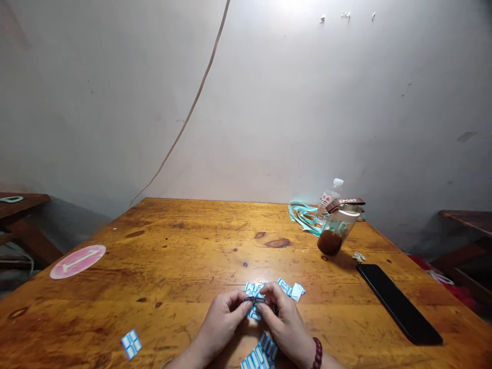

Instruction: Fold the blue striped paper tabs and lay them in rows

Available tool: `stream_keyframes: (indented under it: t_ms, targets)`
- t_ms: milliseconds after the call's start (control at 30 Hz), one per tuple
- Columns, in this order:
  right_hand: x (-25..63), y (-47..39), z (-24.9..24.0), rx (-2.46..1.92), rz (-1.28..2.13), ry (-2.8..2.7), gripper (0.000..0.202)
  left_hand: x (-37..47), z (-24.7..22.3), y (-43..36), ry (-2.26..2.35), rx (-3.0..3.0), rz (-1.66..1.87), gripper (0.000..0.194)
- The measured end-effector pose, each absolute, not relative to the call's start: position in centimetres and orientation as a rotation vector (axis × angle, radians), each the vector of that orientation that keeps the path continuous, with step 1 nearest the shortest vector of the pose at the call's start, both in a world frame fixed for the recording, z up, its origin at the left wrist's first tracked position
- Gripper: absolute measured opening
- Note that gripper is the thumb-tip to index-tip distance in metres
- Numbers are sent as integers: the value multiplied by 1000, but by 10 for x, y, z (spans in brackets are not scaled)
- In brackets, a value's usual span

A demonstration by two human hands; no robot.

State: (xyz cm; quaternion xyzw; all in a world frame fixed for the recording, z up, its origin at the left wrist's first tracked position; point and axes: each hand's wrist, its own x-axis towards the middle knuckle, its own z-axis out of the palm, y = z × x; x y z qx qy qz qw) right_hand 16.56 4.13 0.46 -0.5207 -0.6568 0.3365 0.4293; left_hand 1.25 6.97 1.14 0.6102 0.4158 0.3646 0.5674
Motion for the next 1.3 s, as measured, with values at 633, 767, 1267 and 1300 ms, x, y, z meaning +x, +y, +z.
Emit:
stream_keyframes:
  t_ms: [633, 767, 1267, 1300]
  targets:
    - [190, 58, 11, -1420, 535, -1607, 15, 5, 11, 78, 1018, 1315, 1035, 16]
    - [197, 62, 7, -1524, 402, -1767, 12, 1, 8, 86, 1072, 1208, 1101, 18]
    - [178, 56, 7, -1533, 351, -1927, 5, 2, 4, 84, 1022, 1379, 1035, 19]
    - [176, 55, 6, -1541, 334, -1938, 9, 2, 3, 84, 1028, 1392, 1031, 19]
